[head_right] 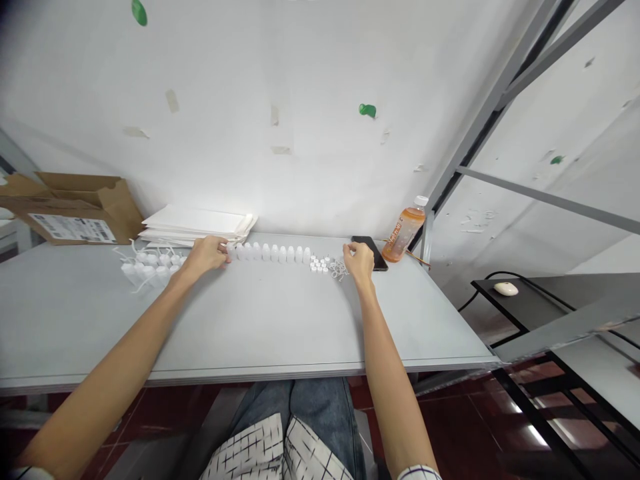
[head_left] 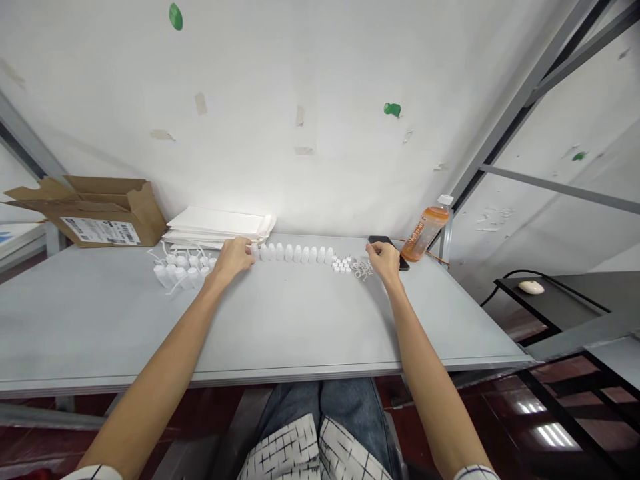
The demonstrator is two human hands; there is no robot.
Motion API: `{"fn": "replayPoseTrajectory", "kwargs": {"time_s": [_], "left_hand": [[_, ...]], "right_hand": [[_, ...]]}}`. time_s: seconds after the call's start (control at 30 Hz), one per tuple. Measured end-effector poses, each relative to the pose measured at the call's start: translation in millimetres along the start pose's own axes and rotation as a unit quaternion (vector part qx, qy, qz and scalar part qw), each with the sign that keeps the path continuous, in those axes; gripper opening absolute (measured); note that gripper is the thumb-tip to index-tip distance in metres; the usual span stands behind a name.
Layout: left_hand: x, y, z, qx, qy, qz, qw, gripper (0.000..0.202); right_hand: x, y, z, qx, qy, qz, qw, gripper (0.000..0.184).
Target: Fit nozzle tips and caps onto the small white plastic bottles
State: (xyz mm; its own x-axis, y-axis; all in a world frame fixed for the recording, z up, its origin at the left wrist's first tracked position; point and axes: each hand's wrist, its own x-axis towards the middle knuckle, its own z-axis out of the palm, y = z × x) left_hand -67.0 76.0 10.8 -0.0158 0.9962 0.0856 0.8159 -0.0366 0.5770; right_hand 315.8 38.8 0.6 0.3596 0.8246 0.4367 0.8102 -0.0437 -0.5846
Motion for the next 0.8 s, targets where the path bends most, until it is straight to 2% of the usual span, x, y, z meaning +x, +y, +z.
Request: {"fn": "replayPoseTrajectory", "kwargs": {"time_s": [0.2, 0.37, 0.5, 0.6, 0.67, 0.73, 0.8], "left_hand": [[-3, 3, -2.5, 0.017, -0.022, 0.008, 1.000, 0.055], [-8, 4, -7.0, 0.037, -0.006, 0.005, 0.999, 0.063], [-15, 10, -21.7, 0.081, 0.058, 0.045, 0.994, 0.053], [-25, 23, -38.9, 0.098, 0.120, 0.088, 0.984, 0.037], [-34, 30, -51.8, 0.093, 0.143, 0.104, 0.980, 0.032], [-41, 30, -65.2, 0.090, 0.174, 0.090, 0.976, 0.028], [-46, 22, -78.7, 0.081, 0.219, 0.070, 0.970, 0.028]], "right_hand": [[0, 2, 2, 0.001, 0.003, -0.006, 1.000, 0.030], [-2, -1, -1, -0.001, -0.011, 0.011, 1.000, 0.029], [-3, -4, -3, 0.002, -0.017, 0.021, 1.000, 0.028], [-2, -3, -2, 0.002, -0.014, 0.022, 1.000, 0.029], [-2, -2, -1, 0.002, -0.013, 0.019, 1.000, 0.029], [-1, -1, -1, 0.001, -0.013, 0.016, 1.000, 0.029], [-1, -1, 0, -0.001, -0.013, 0.015, 1.000, 0.029]]}}
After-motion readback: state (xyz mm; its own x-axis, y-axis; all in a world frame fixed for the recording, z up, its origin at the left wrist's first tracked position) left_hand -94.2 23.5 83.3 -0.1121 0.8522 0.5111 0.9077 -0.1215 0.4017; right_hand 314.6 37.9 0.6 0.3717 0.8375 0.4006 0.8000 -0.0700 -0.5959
